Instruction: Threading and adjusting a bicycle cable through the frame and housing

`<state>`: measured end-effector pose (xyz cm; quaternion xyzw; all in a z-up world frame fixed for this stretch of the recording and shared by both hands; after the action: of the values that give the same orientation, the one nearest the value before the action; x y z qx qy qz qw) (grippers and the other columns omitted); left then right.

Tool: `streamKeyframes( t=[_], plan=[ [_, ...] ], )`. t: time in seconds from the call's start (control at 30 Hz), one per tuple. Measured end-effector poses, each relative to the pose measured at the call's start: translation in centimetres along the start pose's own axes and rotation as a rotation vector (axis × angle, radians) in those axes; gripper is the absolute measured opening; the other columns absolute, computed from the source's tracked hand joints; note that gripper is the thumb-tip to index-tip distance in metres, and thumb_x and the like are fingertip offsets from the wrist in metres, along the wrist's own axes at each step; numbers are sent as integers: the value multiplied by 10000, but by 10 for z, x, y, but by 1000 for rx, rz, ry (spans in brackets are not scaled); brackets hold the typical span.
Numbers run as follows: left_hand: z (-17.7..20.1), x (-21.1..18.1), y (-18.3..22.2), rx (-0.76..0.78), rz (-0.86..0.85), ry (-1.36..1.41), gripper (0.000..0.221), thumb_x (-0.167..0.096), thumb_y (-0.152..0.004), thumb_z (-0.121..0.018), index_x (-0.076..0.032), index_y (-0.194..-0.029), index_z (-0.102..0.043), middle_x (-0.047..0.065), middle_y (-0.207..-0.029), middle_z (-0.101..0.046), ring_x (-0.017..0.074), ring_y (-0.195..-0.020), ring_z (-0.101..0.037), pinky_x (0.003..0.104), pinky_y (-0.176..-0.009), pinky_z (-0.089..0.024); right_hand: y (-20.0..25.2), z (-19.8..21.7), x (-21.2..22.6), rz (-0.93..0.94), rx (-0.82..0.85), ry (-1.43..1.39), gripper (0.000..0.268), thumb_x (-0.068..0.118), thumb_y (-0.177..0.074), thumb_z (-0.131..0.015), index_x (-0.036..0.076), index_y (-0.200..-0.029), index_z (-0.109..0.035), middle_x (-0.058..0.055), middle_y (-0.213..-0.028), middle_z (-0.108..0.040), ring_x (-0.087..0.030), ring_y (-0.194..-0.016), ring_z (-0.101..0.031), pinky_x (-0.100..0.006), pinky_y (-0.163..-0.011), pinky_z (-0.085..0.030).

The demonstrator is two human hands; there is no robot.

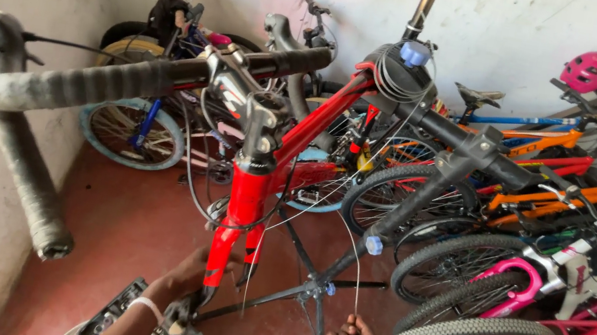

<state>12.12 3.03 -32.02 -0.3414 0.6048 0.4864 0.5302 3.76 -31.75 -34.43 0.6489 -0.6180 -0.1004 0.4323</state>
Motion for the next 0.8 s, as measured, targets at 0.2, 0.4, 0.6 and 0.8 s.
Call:
streamKeyframes(
  t=[0.2,0.4,0.6,0.8],
  plan=[
    [23,280,-79,-152,454,-305,422,-485,-879,-400,-76,-822,-486,22,-924,-549,179,-875,-464,336,-894,-342,32,-38,10,89,44,-11,139,288,-900,-563,152,-893,-593,78,-530,-405,-46,-388,-300,-253,-414,-275],
    [16,99,63,-352,380,-54,391,-314,-859,-578,21,-968,-747,82,-678,-655,149,-615,-521,249,-598,-424,59,-99,29,233,-99,46,129,248,-887,-572,147,-964,-594,67,-601,-384,-47,-453,-289,-224,-425,-265],
    [-4,210,70,-588,294,-432,380,-472,-829,-516,-190,-1009,-696,84,-867,-735,281,-777,-696,345,-674,-540,31,-147,-1,234,110,73,169,262,-864,-596,128,-966,-601,64,-529,-411,-61,-395,-305,-233,-410,-272],
    [-59,140,91,-422,207,-642,768,89,-725,-406,-206,-1410,-222,-21,-1562,-86,342,-945,-642,442,-768,-546,35,-162,-42,175,142,123,151,246,-865,-587,116,-940,-584,54,-537,-383,-62,-395,-292,-229,-405,-265]
  ],
)
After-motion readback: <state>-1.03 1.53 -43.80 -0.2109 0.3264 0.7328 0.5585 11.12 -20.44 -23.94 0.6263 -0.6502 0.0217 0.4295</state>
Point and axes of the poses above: each hand's wrist, its own y-axis away from the middle knuckle, its own z-axis out of the back of the hand, x = y × z, the point moved 4 cm from there along -y, towards the middle knuckle
